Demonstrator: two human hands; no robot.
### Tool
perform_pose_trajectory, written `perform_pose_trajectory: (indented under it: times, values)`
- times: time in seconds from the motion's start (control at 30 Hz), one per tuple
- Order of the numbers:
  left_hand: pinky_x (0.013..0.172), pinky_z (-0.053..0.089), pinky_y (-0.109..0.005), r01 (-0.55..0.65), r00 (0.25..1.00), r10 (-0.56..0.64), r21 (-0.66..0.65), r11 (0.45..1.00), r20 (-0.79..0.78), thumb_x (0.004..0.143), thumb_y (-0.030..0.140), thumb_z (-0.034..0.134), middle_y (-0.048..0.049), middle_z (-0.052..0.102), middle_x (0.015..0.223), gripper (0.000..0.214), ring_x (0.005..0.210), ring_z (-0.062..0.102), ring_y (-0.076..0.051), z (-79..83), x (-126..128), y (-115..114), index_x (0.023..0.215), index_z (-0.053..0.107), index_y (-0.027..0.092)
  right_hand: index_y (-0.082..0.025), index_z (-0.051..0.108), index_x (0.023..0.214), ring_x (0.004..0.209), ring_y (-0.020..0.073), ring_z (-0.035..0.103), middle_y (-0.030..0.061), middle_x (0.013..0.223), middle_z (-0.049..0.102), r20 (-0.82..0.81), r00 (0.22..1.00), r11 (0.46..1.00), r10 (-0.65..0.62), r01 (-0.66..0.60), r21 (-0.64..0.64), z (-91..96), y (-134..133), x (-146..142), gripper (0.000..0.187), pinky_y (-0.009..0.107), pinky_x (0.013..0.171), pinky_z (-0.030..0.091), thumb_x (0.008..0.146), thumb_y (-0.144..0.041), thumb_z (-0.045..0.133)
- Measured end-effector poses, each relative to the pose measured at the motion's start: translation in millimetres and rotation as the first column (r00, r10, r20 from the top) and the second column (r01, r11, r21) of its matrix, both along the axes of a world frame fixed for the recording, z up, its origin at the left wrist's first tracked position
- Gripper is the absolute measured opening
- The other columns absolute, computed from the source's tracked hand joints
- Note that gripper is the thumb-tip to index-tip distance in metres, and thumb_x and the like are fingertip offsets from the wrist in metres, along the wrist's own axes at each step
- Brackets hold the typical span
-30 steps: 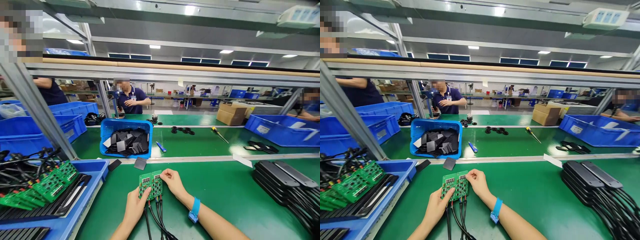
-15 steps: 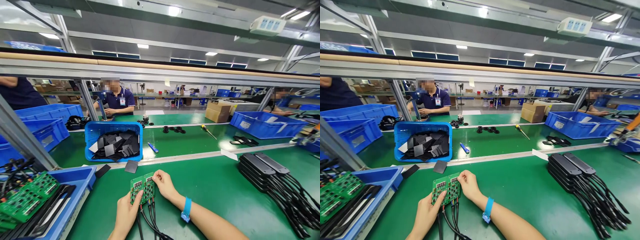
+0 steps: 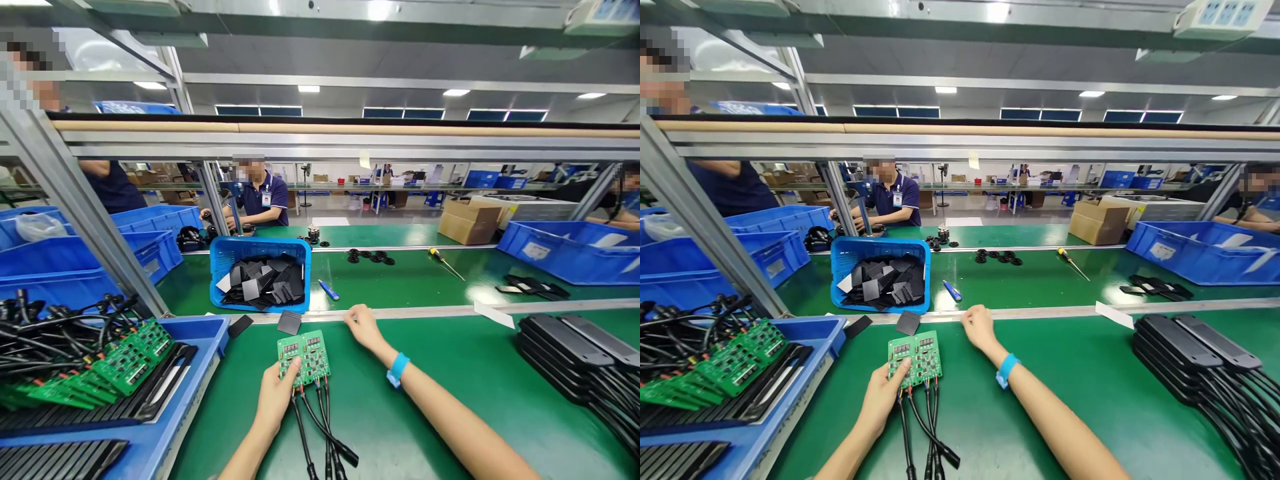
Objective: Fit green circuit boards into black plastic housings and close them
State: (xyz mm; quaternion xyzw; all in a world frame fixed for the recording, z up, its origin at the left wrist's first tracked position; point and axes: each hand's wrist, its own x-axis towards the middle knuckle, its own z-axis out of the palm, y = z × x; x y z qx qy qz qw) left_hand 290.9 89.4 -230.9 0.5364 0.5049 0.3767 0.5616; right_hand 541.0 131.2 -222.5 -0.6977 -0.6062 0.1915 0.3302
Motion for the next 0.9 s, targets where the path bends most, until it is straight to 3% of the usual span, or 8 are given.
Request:
perform_pose_trajectory:
  times: [0.1,0.2,0.3,0.4,0.47,0.63,0.9]
  values:
    - [0.086,0.045,-0.030,-0.006,1.000,0.006,-0.009,1.000,0.030,0.082,0.056,0.056,-0.0137,0.063,0.103,0.062,0.098,0.058,-0.024,-1.3,0.3,-0.9,0.107,0.060,0.000,-0.005,0.061,0.075,0.099,0.0321,0.038,0.0181,0.099,0.051,0.133,0.983,0.987,-0.123,0.135,-0.086,-17.3,20.5,27.3,0.015,0.050,0.085,0.030,0.083,-0.015,0.052]
    - [0.084,0.045,-0.030,-0.019,0.999,0.019,-0.004,1.000,0.039,0.084,0.057,0.054,-0.0139,0.063,0.102,0.062,0.096,0.059,-0.023,-2.0,1.7,-2.3,0.107,0.061,0.000,-0.003,0.063,0.084,0.103,0.0363,0.035,0.0208,0.102,0.048,0.197,0.973,0.990,-0.123,0.135,-0.046,-11.8,22.9,27.2,0.013,0.054,0.086,0.026,0.077,-0.005,0.051]
    - [0.083,0.046,-0.030,-0.033,0.999,0.033,0.003,0.999,0.039,0.084,0.057,0.054,-0.0136,0.063,0.100,0.061,0.095,0.059,-0.023,-2.2,3.0,-3.5,0.106,0.061,0.001,-0.010,0.063,0.098,0.104,0.0274,0.039,0.0141,0.106,0.049,0.129,0.991,0.999,0.021,-0.027,0.044,10.8,19.9,3.6,0.026,0.043,0.092,0.030,0.075,-0.002,0.055]
    - [0.082,0.047,-0.029,-0.032,0.999,0.031,0.030,0.999,0.037,0.084,0.056,0.053,-0.0129,0.063,0.098,0.059,0.092,0.059,-0.022,-3.1,4.2,-3.9,0.107,0.060,0.001,-0.017,0.063,0.092,0.097,0.0134,0.047,0.0040,0.099,0.054,-0.005,0.965,0.958,0.262,-0.260,0.117,31.2,12.2,-33.2,0.009,0.025,0.088,0.036,0.084,-0.017,0.058]
    - [0.078,0.047,-0.028,-0.029,0.999,0.028,0.066,0.997,0.016,0.084,0.055,0.053,-0.0118,0.064,0.095,0.056,0.087,0.058,-0.020,-4.3,5.1,-4.1,0.103,0.061,0.003,-0.019,0.064,0.084,0.098,0.0122,0.047,0.0020,0.098,0.054,-0.054,0.936,0.932,0.347,-0.337,0.135,38.1,3.2,-56.8,0.007,0.024,0.090,0.034,0.085,-0.025,0.060]
    - [0.064,0.040,-0.024,-0.034,0.993,0.054,0.176,0.984,-0.109,0.084,0.055,0.052,-0.0086,0.059,0.078,0.051,0.070,0.047,-0.015,-4.8,7.4,-7.4,0.082,0.061,0.005,-0.022,0.068,0.074,0.111,0.0196,0.040,0.0027,0.110,0.051,-0.082,0.939,0.940,0.335,-0.327,0.098,44.9,-15.6,-87.8,0.008,0.035,0.095,0.023,0.077,-0.030,0.068]
    - [0.066,0.040,-0.022,-0.040,0.985,0.080,0.252,0.967,-0.152,0.088,0.052,0.048,-0.0073,0.060,0.079,0.048,0.072,0.048,-0.015,-3.0,8.7,-11.5,0.086,0.062,0.007,-0.026,0.068,0.071,0.113,0.0163,0.039,-0.0028,0.111,0.052,-0.070,0.954,0.956,0.291,-0.293,-0.015,51.0,-17.4,-86.2,0.008,0.033,0.096,0.019,0.075,-0.033,0.068]
